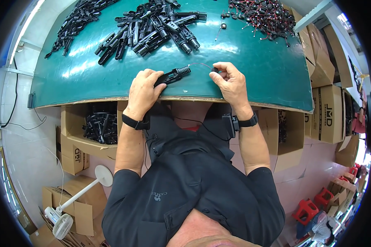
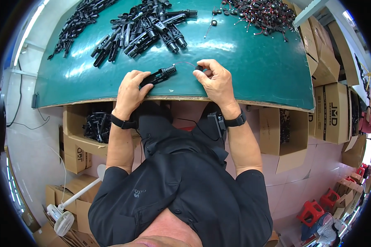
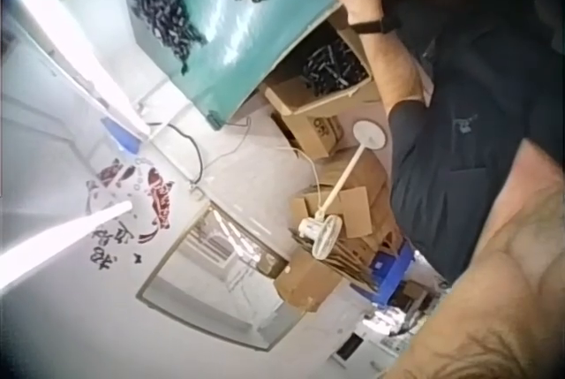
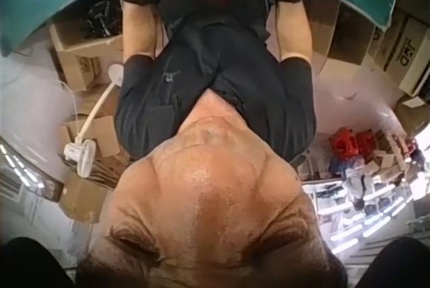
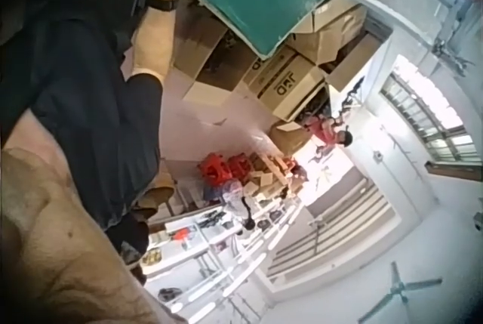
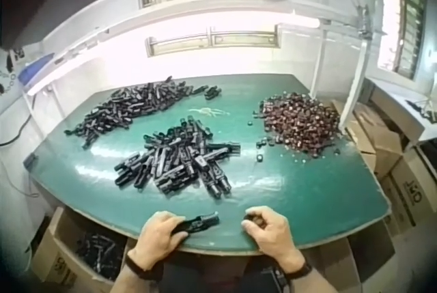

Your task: The person picks up a plastic housing and a speaker component, threads the wires through the housing, and presses the speaker into the end. They then snap a plastic cap onto the assembly before setting it aside and repeating the process.

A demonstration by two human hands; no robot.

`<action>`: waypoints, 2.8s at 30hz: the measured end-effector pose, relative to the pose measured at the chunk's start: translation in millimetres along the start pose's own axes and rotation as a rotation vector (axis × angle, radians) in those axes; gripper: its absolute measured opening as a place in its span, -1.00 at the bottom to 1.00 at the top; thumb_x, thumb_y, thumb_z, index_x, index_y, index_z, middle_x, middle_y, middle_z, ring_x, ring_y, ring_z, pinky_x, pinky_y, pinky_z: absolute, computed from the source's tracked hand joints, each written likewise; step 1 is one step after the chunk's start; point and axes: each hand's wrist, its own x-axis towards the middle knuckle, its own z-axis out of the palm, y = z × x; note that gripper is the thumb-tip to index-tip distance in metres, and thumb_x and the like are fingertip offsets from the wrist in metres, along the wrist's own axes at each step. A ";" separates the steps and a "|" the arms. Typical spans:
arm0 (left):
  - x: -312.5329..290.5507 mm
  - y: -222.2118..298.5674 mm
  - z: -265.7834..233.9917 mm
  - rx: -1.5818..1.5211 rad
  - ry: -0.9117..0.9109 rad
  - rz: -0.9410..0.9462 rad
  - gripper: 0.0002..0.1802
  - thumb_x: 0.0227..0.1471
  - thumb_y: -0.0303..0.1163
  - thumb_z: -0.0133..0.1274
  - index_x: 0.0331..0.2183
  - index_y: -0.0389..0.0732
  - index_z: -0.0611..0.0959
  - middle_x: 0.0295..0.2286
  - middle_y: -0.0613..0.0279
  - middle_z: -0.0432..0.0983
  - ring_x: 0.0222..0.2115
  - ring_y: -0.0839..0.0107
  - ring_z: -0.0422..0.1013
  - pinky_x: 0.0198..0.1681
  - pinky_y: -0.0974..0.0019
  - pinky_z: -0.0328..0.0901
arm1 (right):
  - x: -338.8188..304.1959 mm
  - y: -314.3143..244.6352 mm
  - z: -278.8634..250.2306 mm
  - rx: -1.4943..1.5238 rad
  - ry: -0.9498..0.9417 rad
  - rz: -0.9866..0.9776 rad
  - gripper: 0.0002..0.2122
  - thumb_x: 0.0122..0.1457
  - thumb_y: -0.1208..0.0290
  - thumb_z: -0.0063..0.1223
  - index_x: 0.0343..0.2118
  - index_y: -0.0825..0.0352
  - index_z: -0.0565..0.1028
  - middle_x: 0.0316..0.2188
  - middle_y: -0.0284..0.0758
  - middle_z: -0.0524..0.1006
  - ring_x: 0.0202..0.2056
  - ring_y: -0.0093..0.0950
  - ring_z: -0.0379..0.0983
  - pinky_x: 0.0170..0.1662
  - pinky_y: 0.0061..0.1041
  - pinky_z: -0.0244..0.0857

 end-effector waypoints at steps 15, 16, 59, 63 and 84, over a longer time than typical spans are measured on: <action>-28.8 -21.6 33.9 -0.692 0.284 -0.185 -0.55 0.07 -0.68 0.30 0.02 -0.28 0.59 -0.06 0.11 0.57 -0.07 0.32 0.55 0.03 0.26 0.46 | -13.6 -41.8 12.9 0.034 0.090 -0.396 -0.70 0.16 0.57 0.43 -0.06 0.40 0.59 -0.20 -0.25 0.66 -0.29 -0.55 0.60 -0.25 -0.57 0.50; -30.3 -23.0 35.8 -0.683 0.279 -0.188 -0.55 0.07 -0.68 0.30 0.02 -0.28 0.59 -0.06 0.11 0.57 -0.07 0.32 0.55 0.03 0.26 0.46 | -14.1 -44.2 15.3 0.034 0.116 -0.460 -0.69 0.14 0.58 0.44 -0.07 0.40 0.59 -0.20 -0.22 0.65 -0.30 -0.50 0.61 -0.26 -0.54 0.51; -34.8 -29.0 44.0 -0.684 0.295 -0.044 -0.46 -0.04 -0.78 0.26 0.02 -0.28 0.59 0.00 0.02 0.58 0.06 0.18 0.53 0.18 0.19 0.42 | -22.5 -46.3 50.4 0.122 -0.061 -0.451 -0.68 0.01 0.64 0.44 -0.15 0.34 0.62 -0.21 -0.27 0.58 -0.34 -0.41 0.58 -0.30 -0.41 0.51; -33.6 -26.8 40.6 -0.584 0.288 -0.028 -0.44 -0.11 -0.78 0.26 0.00 -0.28 0.62 -0.03 0.03 0.62 0.02 0.15 0.56 0.15 0.18 0.43 | -21.2 -42.1 51.3 0.245 -0.149 -0.246 -0.71 0.06 0.63 0.43 -0.13 0.34 0.63 -0.18 -0.30 0.58 -0.30 -0.52 0.56 -0.29 -0.46 0.50; -26.7 -11.1 22.9 -0.430 0.234 -0.005 -0.50 -0.12 -0.72 0.34 -0.07 -0.26 0.70 -0.13 0.04 0.64 -0.09 0.09 0.59 0.00 0.21 0.49 | -21.0 -15.2 55.0 0.379 -0.173 -0.080 -0.73 0.15 0.60 0.43 -0.08 0.36 0.68 -0.11 -0.37 0.54 -0.21 -0.64 0.49 -0.16 -0.67 0.50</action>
